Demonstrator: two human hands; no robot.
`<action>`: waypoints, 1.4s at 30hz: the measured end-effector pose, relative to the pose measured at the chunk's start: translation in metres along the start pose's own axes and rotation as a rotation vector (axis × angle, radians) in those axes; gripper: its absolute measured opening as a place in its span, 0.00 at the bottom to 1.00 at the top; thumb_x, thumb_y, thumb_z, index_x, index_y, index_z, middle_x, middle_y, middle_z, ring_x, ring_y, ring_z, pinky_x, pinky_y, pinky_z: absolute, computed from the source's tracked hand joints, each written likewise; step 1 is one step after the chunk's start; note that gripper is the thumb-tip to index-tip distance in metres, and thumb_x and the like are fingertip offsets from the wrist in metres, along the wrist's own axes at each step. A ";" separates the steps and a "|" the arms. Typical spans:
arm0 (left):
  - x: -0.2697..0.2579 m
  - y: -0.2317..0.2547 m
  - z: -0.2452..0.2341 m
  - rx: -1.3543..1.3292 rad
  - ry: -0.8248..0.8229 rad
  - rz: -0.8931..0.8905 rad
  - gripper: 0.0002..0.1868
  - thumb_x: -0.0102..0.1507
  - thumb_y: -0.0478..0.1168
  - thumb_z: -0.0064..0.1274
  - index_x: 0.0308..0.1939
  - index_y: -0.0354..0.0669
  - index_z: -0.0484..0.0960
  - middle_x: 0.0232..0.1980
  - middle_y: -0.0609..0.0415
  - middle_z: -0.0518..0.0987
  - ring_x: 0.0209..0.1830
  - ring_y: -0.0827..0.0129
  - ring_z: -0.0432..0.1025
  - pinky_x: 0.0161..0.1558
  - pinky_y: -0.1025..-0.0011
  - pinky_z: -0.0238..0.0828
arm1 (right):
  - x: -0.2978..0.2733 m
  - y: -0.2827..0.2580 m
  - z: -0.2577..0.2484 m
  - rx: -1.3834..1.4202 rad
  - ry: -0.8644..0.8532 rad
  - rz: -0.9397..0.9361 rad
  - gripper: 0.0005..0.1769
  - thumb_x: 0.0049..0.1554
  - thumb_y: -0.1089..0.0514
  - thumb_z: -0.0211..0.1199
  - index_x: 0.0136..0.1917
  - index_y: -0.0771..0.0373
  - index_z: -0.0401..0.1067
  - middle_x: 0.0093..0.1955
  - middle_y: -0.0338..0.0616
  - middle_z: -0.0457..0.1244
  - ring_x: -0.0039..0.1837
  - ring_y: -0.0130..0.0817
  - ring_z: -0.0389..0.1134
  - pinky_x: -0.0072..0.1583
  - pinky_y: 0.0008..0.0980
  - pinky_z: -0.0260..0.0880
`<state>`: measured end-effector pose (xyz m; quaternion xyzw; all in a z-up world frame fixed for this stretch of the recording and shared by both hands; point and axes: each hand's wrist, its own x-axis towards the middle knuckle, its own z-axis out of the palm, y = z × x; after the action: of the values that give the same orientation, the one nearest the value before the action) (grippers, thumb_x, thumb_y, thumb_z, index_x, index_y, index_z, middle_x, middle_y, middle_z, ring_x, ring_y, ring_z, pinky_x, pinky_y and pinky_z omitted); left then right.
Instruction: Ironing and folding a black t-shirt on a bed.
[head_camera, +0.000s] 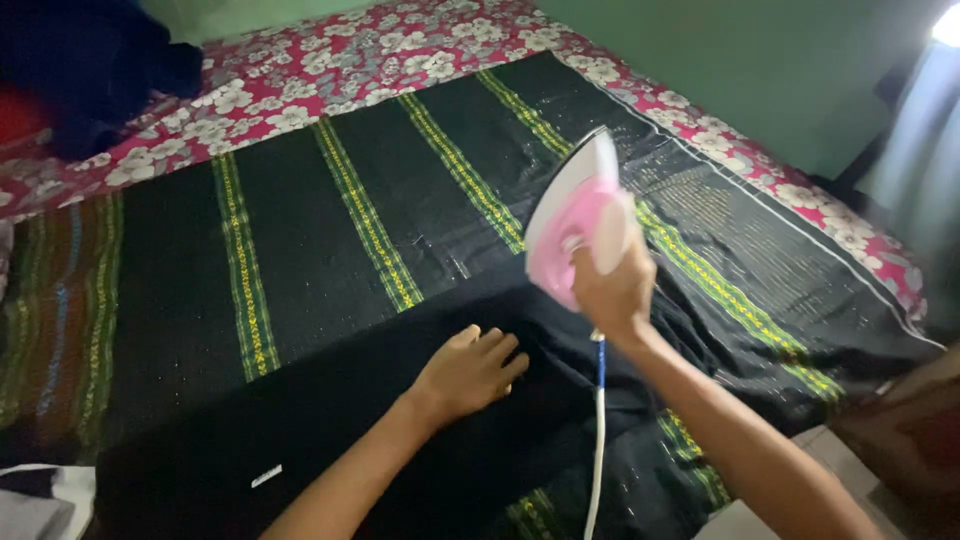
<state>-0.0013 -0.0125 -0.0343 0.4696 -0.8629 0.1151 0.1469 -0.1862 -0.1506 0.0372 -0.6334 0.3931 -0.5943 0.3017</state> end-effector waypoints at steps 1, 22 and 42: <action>-0.001 0.002 0.005 0.049 0.023 0.071 0.19 0.60 0.47 0.59 0.49 0.41 0.80 0.46 0.49 0.75 0.48 0.57 0.70 0.46 0.58 0.66 | -0.005 0.012 0.004 -0.076 0.016 -0.118 0.15 0.56 0.57 0.65 0.55 0.65 0.71 0.43 0.52 0.70 0.44 0.42 0.74 0.47 0.41 0.73; -0.185 0.051 -0.132 -0.043 0.080 -0.625 0.13 0.60 0.42 0.56 0.43 0.37 0.79 0.43 0.44 0.75 0.45 0.50 0.73 0.46 0.53 0.70 | 0.021 -0.095 0.021 -0.623 -0.782 -0.098 0.14 0.64 0.52 0.60 0.56 0.63 0.76 0.32 0.48 0.70 0.32 0.33 0.73 0.36 0.33 0.72; -0.387 0.030 -0.141 0.265 0.123 -1.012 0.32 0.68 0.47 0.42 0.70 0.28 0.65 0.74 0.37 0.65 0.76 0.49 0.58 0.72 0.54 0.51 | -0.240 -0.223 0.268 -0.340 -1.420 -0.265 0.27 0.60 0.46 0.58 0.40 0.75 0.78 0.28 0.52 0.67 0.28 0.36 0.70 0.31 0.35 0.72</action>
<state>0.1935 0.3513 -0.0448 0.8345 -0.4960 0.1652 0.1739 0.1142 0.1450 0.0729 -0.9454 0.1100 -0.0041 0.3068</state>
